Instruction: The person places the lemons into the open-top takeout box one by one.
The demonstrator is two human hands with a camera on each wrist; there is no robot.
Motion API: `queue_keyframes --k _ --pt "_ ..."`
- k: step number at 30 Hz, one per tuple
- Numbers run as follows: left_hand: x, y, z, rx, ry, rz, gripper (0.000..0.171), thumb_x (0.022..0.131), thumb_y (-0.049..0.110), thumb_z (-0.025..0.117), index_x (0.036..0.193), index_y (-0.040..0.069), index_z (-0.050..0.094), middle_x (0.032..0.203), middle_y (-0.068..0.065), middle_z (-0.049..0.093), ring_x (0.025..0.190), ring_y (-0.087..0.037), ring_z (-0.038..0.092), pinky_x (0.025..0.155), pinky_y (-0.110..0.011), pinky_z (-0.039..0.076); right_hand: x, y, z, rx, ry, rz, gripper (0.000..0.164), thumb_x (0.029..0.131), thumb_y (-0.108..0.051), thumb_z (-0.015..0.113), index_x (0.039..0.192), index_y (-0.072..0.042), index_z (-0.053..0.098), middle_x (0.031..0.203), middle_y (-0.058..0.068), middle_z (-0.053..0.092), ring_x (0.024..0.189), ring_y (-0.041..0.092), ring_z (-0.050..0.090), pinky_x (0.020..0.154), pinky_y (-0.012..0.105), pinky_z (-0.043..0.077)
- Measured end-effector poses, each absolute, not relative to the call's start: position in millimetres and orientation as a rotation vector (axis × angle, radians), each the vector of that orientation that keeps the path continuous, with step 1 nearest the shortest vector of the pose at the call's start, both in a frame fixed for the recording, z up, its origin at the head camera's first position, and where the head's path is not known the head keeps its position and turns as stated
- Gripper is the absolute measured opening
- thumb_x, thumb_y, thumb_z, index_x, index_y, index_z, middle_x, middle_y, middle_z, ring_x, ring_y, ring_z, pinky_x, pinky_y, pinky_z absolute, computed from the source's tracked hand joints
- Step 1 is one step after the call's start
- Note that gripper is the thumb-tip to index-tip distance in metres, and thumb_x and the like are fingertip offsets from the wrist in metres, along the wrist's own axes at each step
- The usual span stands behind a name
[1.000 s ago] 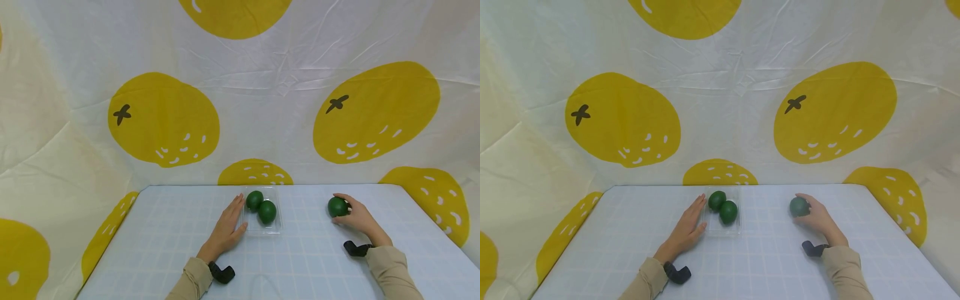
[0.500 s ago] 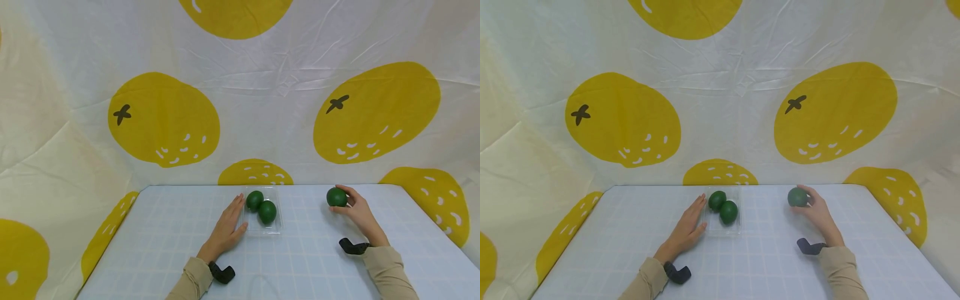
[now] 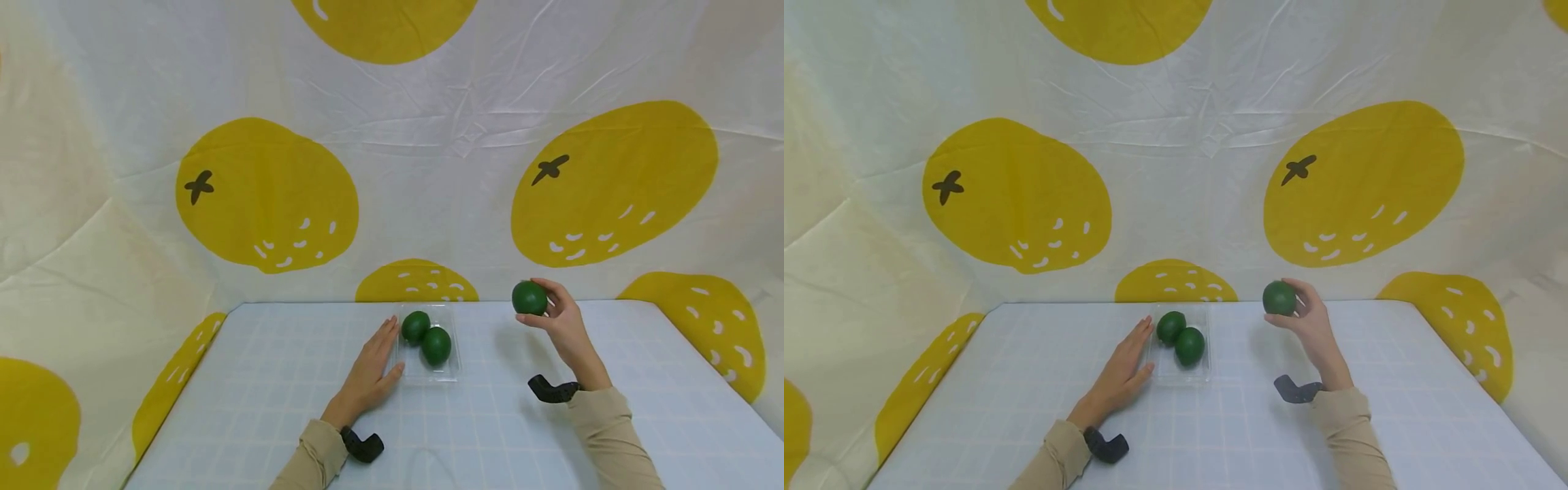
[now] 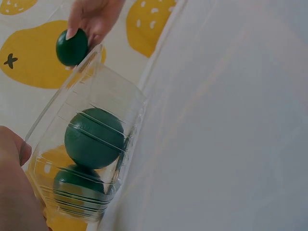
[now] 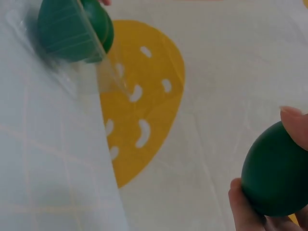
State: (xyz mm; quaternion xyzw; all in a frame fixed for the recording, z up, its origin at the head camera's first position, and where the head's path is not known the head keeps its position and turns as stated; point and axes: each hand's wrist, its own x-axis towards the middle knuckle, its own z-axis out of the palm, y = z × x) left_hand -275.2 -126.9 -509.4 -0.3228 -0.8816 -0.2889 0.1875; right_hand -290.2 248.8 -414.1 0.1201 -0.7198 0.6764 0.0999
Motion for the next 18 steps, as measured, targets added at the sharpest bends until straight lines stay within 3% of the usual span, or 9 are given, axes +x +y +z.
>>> queue_keyframes --k 18 --pt "-275 -127 -508 -0.912 -2.491 -0.825 0.068 0.098 0.032 0.046 0.156 0.001 0.026 0.165 -0.009 0.018 0.151 -0.024 0.017 0.118 -0.049 0.022 -286 162 -391 0.645 -2.141 2.017 0.078 0.075 0.012 0.075 0.142 -0.002 0.039 0.144 0.014 0.037 0.113 0.022 0.054 0.088 0.027 0.055"
